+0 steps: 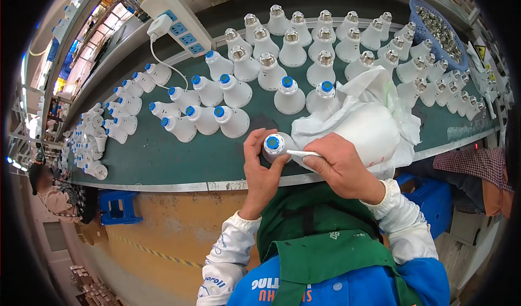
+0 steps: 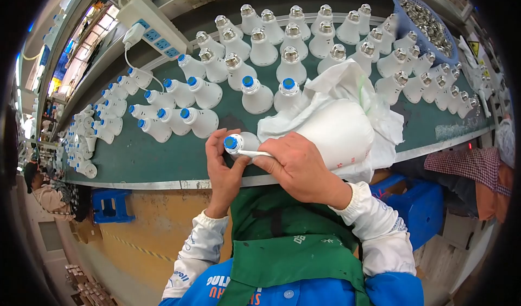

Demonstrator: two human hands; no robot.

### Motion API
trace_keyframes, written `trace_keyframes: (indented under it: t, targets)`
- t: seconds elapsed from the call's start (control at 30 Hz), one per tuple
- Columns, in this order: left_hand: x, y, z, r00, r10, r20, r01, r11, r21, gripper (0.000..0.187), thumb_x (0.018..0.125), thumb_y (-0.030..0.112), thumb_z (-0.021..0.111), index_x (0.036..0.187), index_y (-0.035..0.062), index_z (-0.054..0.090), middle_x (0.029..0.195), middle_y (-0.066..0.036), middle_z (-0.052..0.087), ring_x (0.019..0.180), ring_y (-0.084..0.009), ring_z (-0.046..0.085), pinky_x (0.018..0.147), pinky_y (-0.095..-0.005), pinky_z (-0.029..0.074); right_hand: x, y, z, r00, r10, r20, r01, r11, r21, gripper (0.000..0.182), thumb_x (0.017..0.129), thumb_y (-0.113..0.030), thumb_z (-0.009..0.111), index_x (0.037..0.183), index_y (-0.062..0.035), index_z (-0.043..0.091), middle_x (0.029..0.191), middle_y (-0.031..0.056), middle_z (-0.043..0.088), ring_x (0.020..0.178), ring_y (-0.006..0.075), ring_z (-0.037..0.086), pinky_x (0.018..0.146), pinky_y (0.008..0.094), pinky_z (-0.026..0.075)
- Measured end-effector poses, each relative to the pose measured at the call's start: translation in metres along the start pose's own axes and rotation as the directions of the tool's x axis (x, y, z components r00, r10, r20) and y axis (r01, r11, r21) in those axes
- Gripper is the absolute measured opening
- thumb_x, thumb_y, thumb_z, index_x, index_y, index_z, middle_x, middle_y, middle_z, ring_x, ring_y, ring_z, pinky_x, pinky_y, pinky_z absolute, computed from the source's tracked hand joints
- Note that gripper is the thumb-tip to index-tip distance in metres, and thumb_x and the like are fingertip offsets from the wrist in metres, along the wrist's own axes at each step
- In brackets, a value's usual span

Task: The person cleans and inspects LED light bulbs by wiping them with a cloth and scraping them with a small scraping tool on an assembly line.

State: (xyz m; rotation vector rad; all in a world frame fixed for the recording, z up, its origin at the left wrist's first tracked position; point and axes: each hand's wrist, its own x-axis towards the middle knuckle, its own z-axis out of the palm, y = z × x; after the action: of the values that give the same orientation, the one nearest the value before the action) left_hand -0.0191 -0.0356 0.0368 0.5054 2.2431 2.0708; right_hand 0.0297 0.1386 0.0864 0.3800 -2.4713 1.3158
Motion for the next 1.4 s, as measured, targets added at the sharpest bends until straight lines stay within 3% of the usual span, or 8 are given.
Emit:
trace_keyframes:
  t: [0.2, 0.33, 0.63, 0.7, 0.87, 0.93, 1.23, 1.4]
  targets:
    - [-0.001, -0.001, 0.006, 0.996, 0.085, -0.041, -0.071, 0.963, 0.262, 0.049, 0.061, 0.002, 0.077, 0.105, 0.0046, 0.054, 0.103, -0.009, 0.055, 0.096, -0.0248, 0.05, 0.084, -0.0339, 0.042, -0.002, 0.003, 0.009, 0.996, -0.078, -0.05, 0.075, 0.995, -0.062, 0.013, 0.084, -0.018, 0.063, 0.084, -0.0053, 0.061, 0.066, 0.009, 0.057, 0.061, 0.0273, 0.055, 0.06, 0.0363, 0.04]
    - [-0.001, -0.003, 0.008, 0.991, 0.118, -0.056, -0.098, 0.956, 0.278, 0.049, 0.06, 0.001, 0.076, 0.104, 0.0046, 0.055, 0.103, -0.009, 0.055, 0.095, -0.0262, 0.049, 0.082, -0.0345, 0.041, -0.004, 0.004, 0.011, 0.988, -0.127, -0.093, 0.119, 0.99, -0.081, 0.013, 0.08, -0.018, 0.067, 0.081, -0.0058, 0.062, 0.06, 0.008, 0.055, 0.056, 0.0264, 0.054, 0.059, 0.0356, 0.04]
    - [-0.003, -0.005, 0.007, 0.99, 0.135, -0.04, -0.119, 0.955, 0.273, 0.047, 0.063, 0.0, 0.071, 0.106, 0.0044, 0.053, 0.102, -0.01, 0.053, 0.094, -0.0249, 0.049, 0.081, -0.0333, 0.042, -0.003, 0.004, 0.017, 0.989, -0.125, -0.079, 0.113, 0.985, -0.133, 0.015, 0.078, -0.019, 0.069, 0.076, -0.0059, 0.061, 0.057, 0.0078, 0.054, 0.054, 0.0253, 0.054, 0.057, 0.0345, 0.04]
    - [-0.004, -0.008, 0.009, 0.996, 0.012, -0.09, 0.0, 0.992, 0.124, 0.048, 0.064, -0.001, 0.07, 0.108, 0.0043, 0.051, 0.101, -0.009, 0.051, 0.092, -0.0221, 0.05, 0.08, -0.0312, 0.042, -0.003, 0.005, 0.019, 0.989, -0.125, -0.076, 0.114, 0.984, -0.14, 0.016, 0.078, -0.019, 0.069, 0.074, -0.0059, 0.06, 0.056, 0.0077, 0.053, 0.054, 0.0254, 0.053, 0.057, 0.0344, 0.04]
    - [-0.004, -0.013, 0.008, 0.994, 0.059, -0.087, -0.047, 0.99, 0.135, 0.049, 0.064, -0.001, 0.07, 0.108, 0.0041, 0.05, 0.101, -0.008, 0.049, 0.091, -0.0201, 0.05, 0.079, -0.0297, 0.042, -0.003, 0.006, 0.02, 0.99, -0.116, -0.077, 0.104, 0.984, -0.147, 0.018, 0.078, -0.019, 0.069, 0.072, -0.0061, 0.057, 0.056, 0.0076, 0.053, 0.053, 0.0256, 0.052, 0.057, 0.0345, 0.04]
    - [-0.004, -0.013, 0.008, 0.995, 0.059, -0.085, -0.047, 0.99, 0.13, 0.048, 0.064, -0.001, 0.071, 0.107, 0.004, 0.05, 0.101, -0.008, 0.049, 0.091, -0.0202, 0.05, 0.079, -0.0297, 0.042, -0.004, 0.005, 0.018, 0.996, -0.083, -0.025, 0.078, 0.986, -0.146, 0.01, 0.077, -0.013, 0.07, 0.08, -0.0051, 0.065, 0.062, 0.0065, 0.058, 0.056, 0.0245, 0.054, 0.059, 0.034, 0.041]
    - [-0.004, -0.013, 0.007, 0.993, 0.074, -0.088, -0.061, 0.987, 0.147, 0.049, 0.064, 0.002, 0.076, 0.106, 0.0038, 0.051, 0.099, -0.007, 0.05, 0.09, -0.0183, 0.051, 0.079, -0.0291, 0.042, -0.003, 0.006, 0.019, 0.997, -0.074, -0.024, 0.069, 0.986, -0.149, 0.01, 0.078, -0.013, 0.069, 0.077, -0.0049, 0.063, 0.061, 0.0073, 0.056, 0.055, 0.025, 0.053, 0.058, 0.0345, 0.04]
    - [-0.002, -0.004, 0.001, 0.998, -0.059, -0.008, 0.06, 0.998, 0.026, 0.048, 0.066, 0.002, 0.077, 0.107, 0.0035, 0.052, 0.102, -0.005, 0.051, 0.094, -0.0158, 0.053, 0.085, -0.0282, 0.042, -0.002, 0.007, 0.019, 0.998, -0.067, -0.022, 0.063, 0.988, -0.141, 0.009, 0.078, -0.012, 0.069, 0.077, -0.0046, 0.063, 0.061, 0.0072, 0.056, 0.055, 0.0249, 0.053, 0.058, 0.0347, 0.04]
